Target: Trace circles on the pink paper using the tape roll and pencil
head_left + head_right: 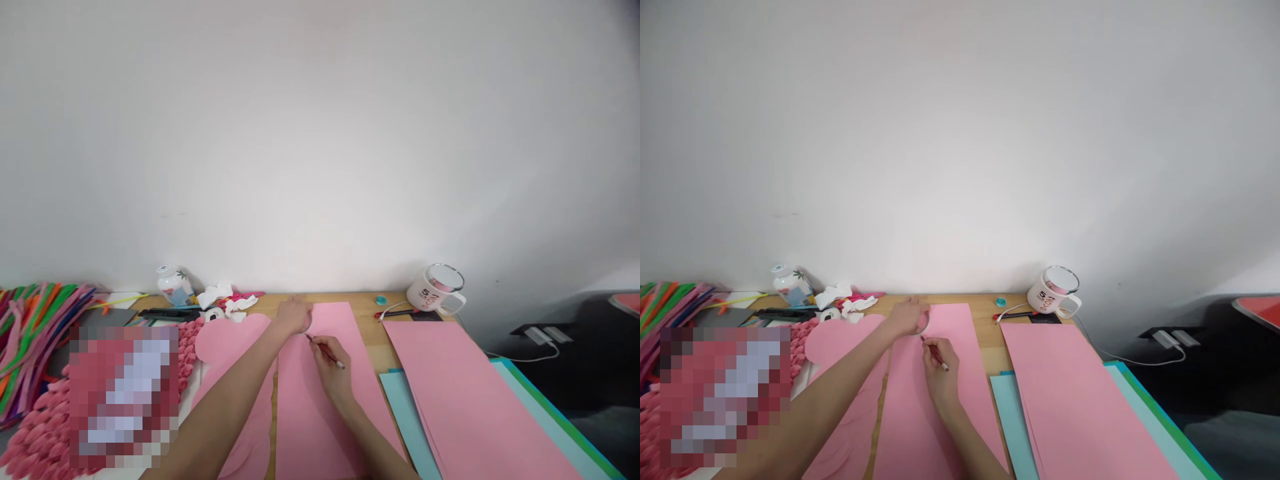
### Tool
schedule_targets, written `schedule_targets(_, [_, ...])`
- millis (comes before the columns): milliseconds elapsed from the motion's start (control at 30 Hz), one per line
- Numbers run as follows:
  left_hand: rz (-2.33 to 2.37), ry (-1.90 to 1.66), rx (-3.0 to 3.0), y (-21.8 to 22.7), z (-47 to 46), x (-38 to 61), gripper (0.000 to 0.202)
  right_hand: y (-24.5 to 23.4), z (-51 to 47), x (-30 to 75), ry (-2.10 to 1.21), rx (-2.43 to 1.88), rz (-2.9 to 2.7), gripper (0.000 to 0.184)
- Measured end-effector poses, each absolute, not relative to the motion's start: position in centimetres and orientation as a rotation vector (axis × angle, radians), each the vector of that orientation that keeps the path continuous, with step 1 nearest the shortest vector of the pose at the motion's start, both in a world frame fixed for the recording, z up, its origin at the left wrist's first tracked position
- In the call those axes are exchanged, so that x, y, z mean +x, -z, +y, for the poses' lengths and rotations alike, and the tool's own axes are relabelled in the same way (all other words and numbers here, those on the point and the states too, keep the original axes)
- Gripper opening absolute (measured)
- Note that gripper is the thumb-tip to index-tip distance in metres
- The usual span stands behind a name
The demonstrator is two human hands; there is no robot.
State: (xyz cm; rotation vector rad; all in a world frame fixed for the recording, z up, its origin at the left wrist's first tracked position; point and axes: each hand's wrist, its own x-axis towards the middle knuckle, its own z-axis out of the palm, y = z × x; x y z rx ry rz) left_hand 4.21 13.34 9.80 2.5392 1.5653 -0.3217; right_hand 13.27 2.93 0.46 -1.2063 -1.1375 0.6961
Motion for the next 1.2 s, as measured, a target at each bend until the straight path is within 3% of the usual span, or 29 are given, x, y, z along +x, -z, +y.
schedule_targets(333, [1.548,0.366,2.534,-9.5,13.8,4.0,0.043,0.0,4.1,9.6,-0.439,-0.999,-1.502,0.024])
schedule_targets(733, [1.543,0.337,2.531,-9.2,13.8,4.0,0.043,-0.6,4.1,8.9,-0.552,-1.114,-1.548,0.03])
schedule_targets(1100, [1.636,0.258,2.495,-8.2,13.3,4.5,0.031,-2.2,3.0,14.3,-0.701,-1.199,-1.266,0.014])
schedule_targets(1200, [1.674,0.218,2.484,-7.2,13.2,4.9,0.034,-4.4,4.6,16.6,-0.64,-1.263,-1.154,0.018])
